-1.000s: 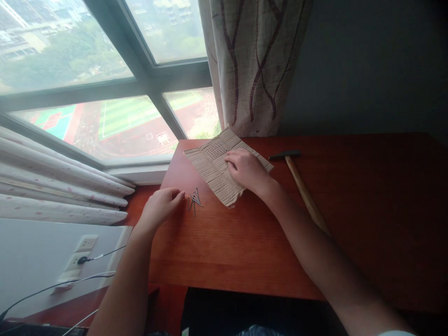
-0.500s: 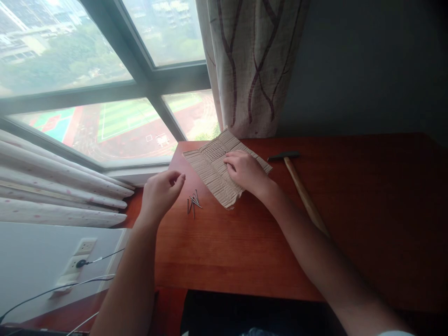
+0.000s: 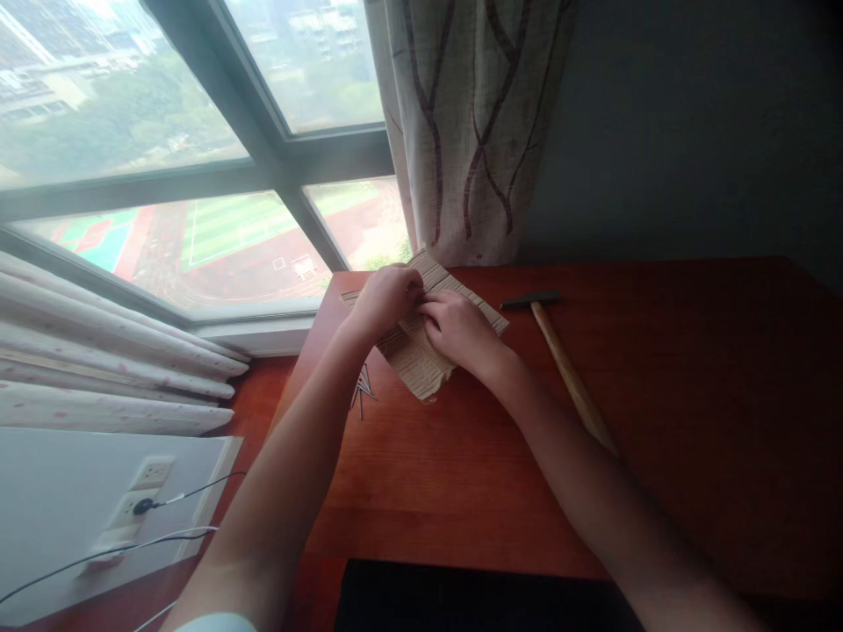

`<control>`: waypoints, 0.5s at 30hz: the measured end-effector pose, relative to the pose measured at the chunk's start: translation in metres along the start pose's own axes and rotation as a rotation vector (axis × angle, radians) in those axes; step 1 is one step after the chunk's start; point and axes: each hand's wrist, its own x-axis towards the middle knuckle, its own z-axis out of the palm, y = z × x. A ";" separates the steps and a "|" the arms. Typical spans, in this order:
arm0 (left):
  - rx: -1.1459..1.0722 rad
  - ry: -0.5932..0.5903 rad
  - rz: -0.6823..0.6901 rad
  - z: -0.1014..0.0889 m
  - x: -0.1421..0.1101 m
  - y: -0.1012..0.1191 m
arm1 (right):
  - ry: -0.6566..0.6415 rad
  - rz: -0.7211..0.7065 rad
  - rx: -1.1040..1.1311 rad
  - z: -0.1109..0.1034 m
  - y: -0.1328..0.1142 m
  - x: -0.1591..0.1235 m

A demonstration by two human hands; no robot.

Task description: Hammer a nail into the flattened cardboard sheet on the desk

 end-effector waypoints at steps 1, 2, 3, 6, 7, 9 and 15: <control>-0.011 0.005 0.005 0.001 0.001 0.000 | -0.005 0.003 -0.005 0.000 0.000 0.000; -0.021 0.015 0.005 0.002 0.001 0.000 | -0.009 0.006 -0.011 -0.001 -0.001 0.000; -0.032 0.035 -0.001 0.001 0.002 0.000 | -0.012 0.006 -0.016 0.000 -0.001 0.000; -0.093 0.205 -0.040 -0.016 0.008 0.002 | 0.001 0.003 -0.017 0.001 0.000 0.000; -0.126 0.302 -0.055 -0.027 0.009 0.003 | 0.012 -0.001 -0.014 0.002 0.000 0.000; -0.189 0.486 -0.088 -0.055 0.005 0.003 | 0.038 -0.009 -0.007 0.004 0.002 0.000; -0.189 0.453 -0.206 -0.117 -0.068 -0.020 | 0.059 -0.030 0.020 0.007 0.006 0.000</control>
